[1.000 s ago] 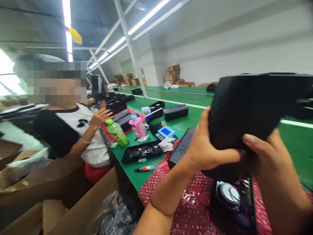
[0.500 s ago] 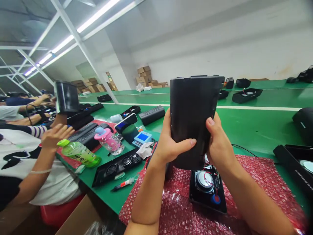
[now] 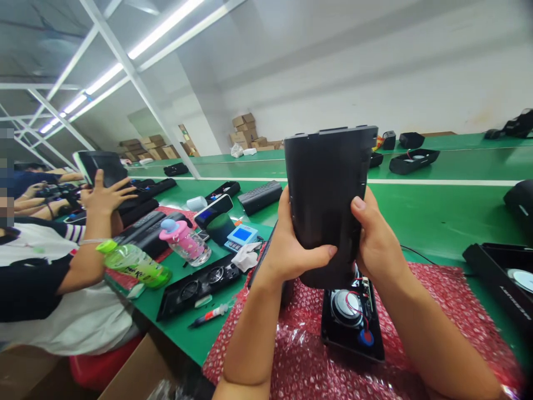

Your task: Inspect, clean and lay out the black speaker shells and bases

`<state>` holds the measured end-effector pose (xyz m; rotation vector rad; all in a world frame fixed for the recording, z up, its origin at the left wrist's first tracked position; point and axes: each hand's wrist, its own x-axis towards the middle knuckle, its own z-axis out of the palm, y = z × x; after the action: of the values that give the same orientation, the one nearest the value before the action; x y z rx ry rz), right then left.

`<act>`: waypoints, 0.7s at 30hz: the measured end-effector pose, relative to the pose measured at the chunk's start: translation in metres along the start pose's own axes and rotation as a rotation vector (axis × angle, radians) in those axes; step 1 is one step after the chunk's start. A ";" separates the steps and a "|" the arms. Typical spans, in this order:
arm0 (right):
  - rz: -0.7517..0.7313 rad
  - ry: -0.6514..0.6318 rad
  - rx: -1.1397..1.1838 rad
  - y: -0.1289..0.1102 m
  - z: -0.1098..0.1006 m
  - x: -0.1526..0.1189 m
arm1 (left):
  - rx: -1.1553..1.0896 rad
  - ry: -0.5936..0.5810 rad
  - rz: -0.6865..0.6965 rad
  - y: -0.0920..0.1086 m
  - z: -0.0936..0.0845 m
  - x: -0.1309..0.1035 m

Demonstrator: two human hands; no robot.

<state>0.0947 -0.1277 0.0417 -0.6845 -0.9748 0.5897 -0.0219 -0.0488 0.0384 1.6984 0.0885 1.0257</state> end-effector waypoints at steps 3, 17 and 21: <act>-0.013 -0.003 -0.010 0.001 -0.003 0.000 | 0.007 0.026 -0.003 -0.001 0.005 0.001; -0.008 0.056 -0.023 -0.021 0.009 -0.010 | -0.071 0.042 -0.050 0.005 0.011 -0.005; 0.156 0.209 -0.077 -0.032 -0.005 -0.014 | -0.213 0.092 -0.081 -0.001 0.002 0.002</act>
<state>0.0978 -0.1597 0.0557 -0.8782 -0.7565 0.6063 -0.0183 -0.0489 0.0386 1.4448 0.1030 1.0155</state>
